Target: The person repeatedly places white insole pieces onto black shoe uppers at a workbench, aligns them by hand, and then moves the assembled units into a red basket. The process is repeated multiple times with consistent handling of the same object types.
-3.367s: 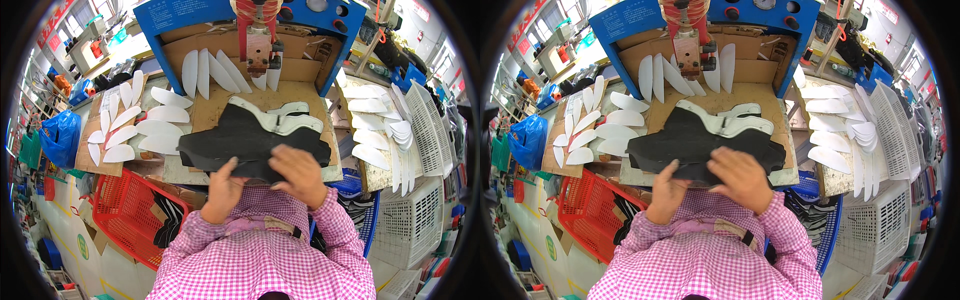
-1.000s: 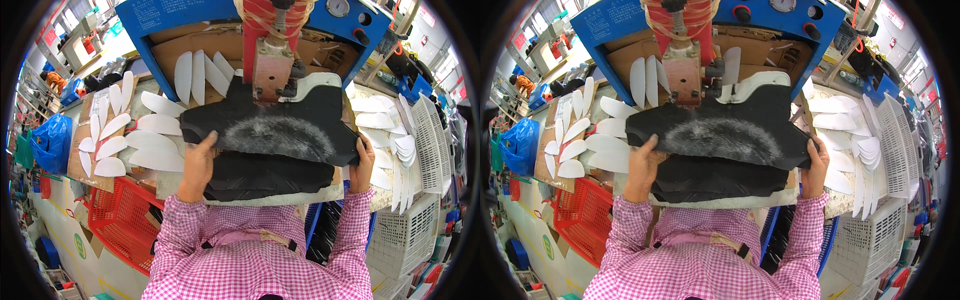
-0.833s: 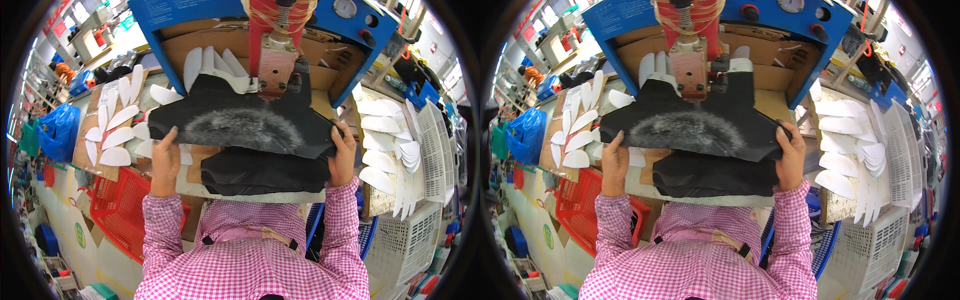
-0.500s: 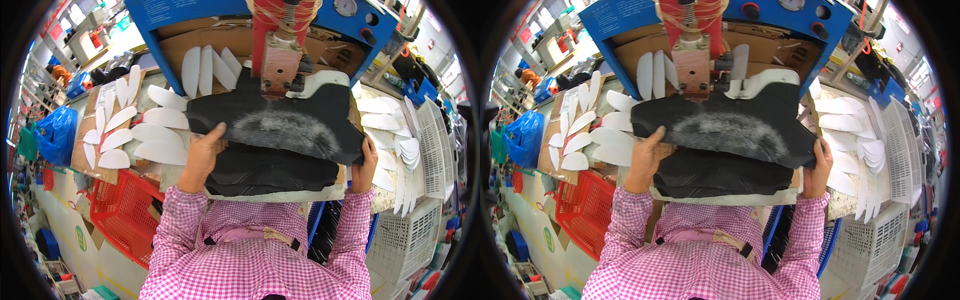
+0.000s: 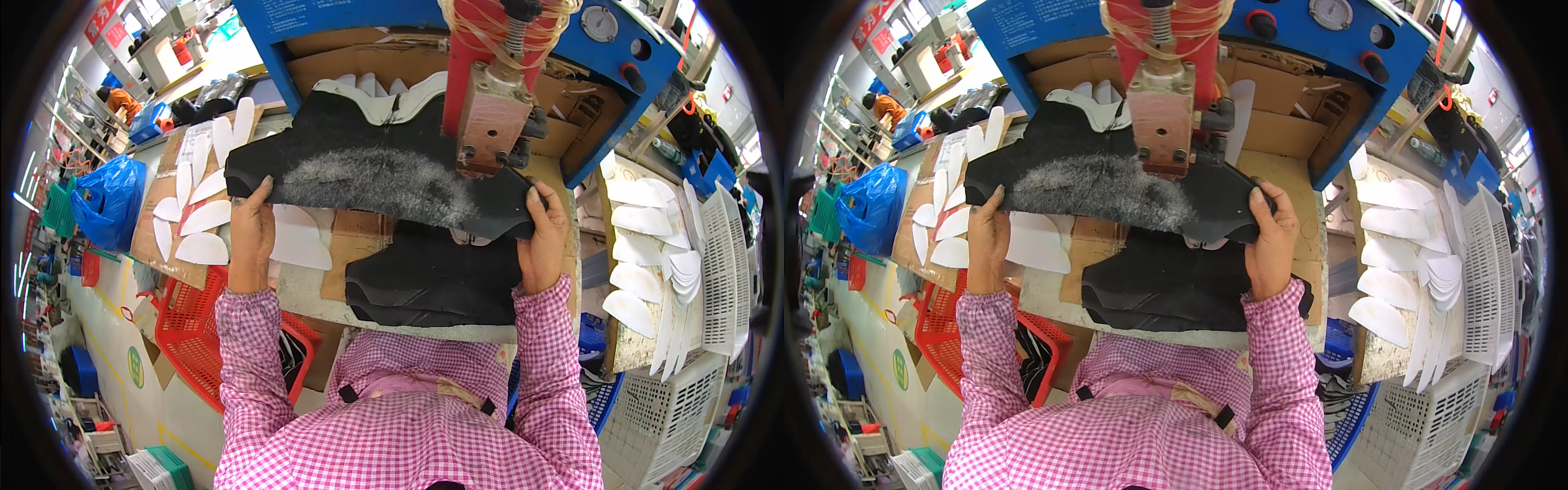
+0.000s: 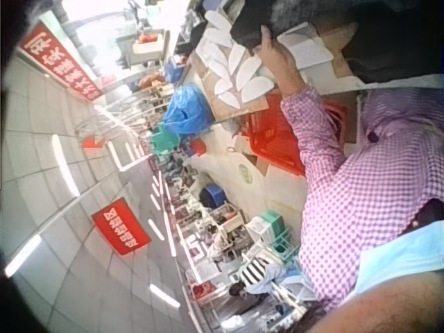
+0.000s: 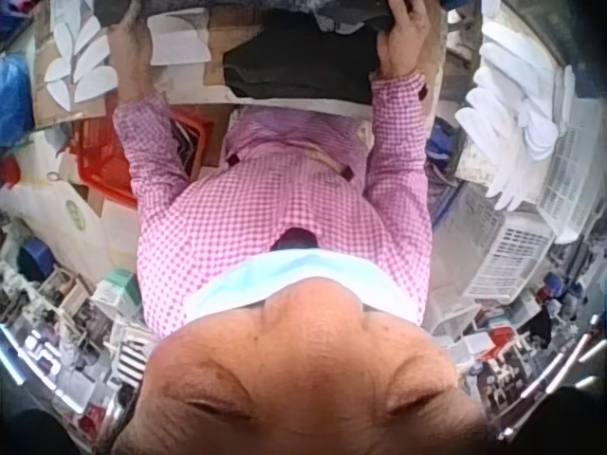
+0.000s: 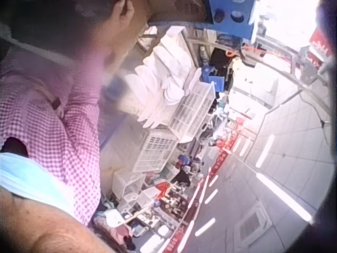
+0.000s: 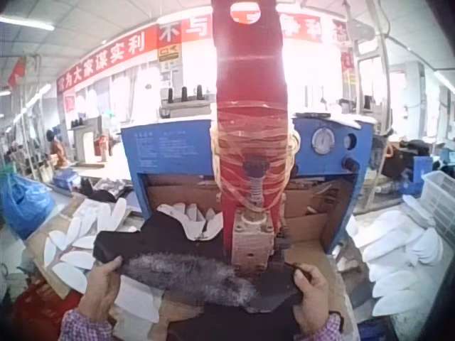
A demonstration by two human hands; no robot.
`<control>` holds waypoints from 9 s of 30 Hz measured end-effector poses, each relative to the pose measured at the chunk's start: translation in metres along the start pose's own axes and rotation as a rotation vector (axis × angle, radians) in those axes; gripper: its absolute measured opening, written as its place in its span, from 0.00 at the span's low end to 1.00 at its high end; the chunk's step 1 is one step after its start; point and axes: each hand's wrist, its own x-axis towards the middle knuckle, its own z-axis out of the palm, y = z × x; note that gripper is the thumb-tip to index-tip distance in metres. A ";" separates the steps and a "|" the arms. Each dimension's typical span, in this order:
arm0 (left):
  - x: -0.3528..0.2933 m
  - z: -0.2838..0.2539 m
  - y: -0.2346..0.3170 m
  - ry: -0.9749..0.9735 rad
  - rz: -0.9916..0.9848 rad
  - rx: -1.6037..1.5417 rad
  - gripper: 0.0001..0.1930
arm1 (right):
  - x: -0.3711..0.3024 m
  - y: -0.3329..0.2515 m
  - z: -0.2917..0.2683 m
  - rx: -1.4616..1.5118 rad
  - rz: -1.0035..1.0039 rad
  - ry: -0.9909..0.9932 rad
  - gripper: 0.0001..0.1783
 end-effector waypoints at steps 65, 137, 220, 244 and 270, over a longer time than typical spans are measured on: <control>-0.063 -0.074 0.050 -0.914 0.935 2.140 0.26 | -0.132 0.108 0.130 -1.105 -0.630 -1.000 0.12; -0.150 0.070 -0.050 -0.623 -0.784 -0.314 0.37 | -0.107 -0.082 -0.005 -0.555 -0.037 -0.438 0.53; -0.142 0.134 -0.090 -0.381 -0.437 0.032 0.24 | -0.113 -0.058 -0.105 0.573 0.008 -0.158 0.42; -0.175 0.055 -0.070 -0.617 -0.717 0.061 0.18 | -0.116 -0.101 0.070 -1.470 -0.618 -1.207 0.21; -0.161 0.081 -0.069 -0.727 -0.585 0.449 0.30 | -0.116 -0.085 0.061 -1.551 -0.524 -1.340 0.44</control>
